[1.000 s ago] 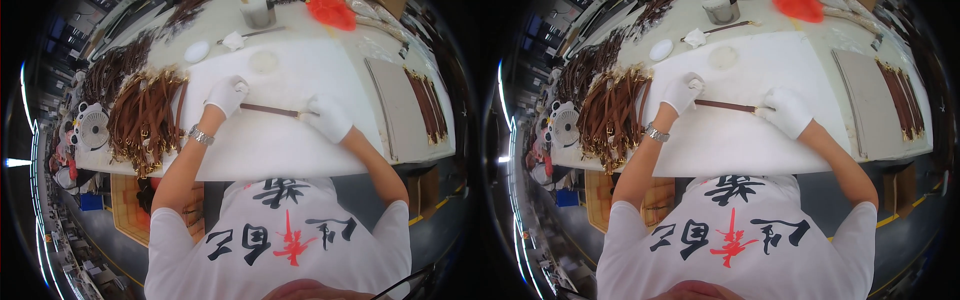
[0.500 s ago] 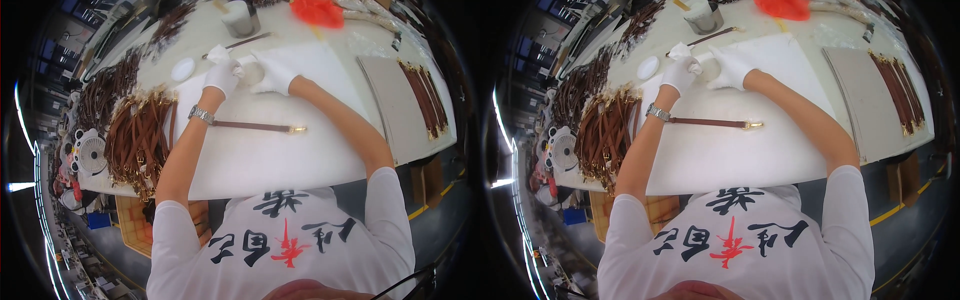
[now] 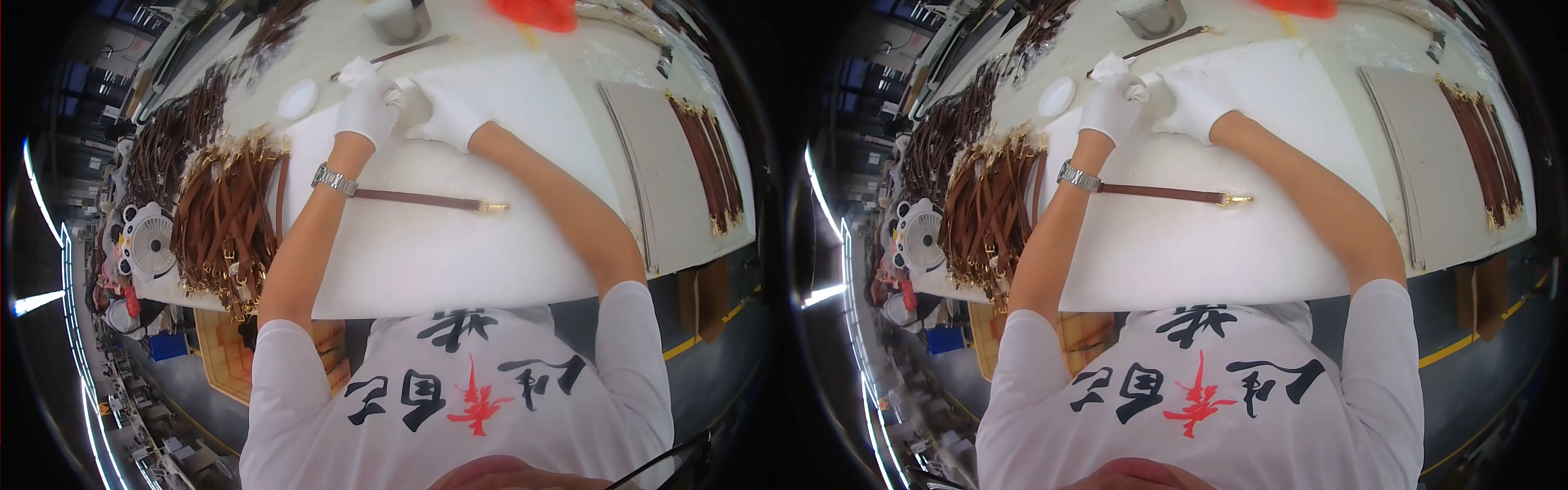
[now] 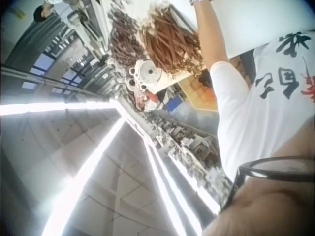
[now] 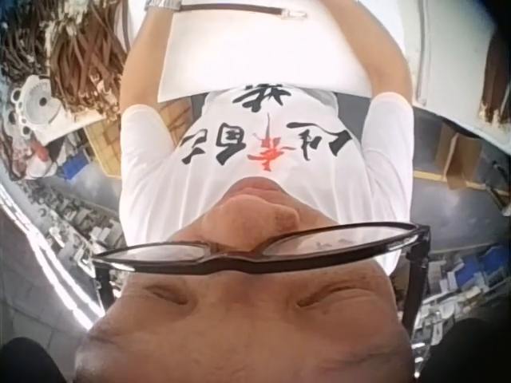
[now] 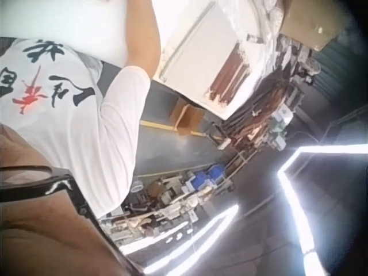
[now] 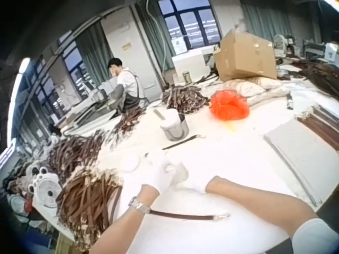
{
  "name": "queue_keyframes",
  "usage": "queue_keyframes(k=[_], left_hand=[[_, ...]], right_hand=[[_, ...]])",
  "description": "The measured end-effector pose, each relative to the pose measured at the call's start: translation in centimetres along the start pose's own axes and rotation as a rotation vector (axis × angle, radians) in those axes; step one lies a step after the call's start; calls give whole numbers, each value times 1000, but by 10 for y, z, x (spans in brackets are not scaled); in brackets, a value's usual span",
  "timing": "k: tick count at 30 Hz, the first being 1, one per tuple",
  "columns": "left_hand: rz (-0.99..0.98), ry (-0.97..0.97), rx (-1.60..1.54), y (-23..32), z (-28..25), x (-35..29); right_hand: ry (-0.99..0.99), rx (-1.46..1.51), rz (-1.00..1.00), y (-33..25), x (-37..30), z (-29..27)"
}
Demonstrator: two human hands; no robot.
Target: The recorder is cleaning and assembling leather straps by applying glue and attaching hardware.
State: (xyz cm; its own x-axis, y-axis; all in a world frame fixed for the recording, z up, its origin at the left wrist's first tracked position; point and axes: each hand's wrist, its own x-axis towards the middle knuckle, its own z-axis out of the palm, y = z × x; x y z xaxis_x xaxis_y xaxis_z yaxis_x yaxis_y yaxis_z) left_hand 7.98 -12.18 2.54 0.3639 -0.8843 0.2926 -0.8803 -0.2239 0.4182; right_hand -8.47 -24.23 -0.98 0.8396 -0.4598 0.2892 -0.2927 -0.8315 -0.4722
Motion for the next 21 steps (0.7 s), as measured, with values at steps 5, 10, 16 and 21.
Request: queue_keyframes(k=[5, 10, 16, 21], left_hand=[[-32, 41, 22, -3, -10, -9], [-279, 71, -531, 13, -61, -52], [23, 69, -47, 26, -57, -144], [271, -116, 32, 74, -17, -145]], right_hand=[[-7, 18, 0, -11, -1, -11], [-68, 183, 114, -6, -11, -26], [195, 81, -366, -38, -113, -65], [-137, -16, -185, -38, -153, -60]])
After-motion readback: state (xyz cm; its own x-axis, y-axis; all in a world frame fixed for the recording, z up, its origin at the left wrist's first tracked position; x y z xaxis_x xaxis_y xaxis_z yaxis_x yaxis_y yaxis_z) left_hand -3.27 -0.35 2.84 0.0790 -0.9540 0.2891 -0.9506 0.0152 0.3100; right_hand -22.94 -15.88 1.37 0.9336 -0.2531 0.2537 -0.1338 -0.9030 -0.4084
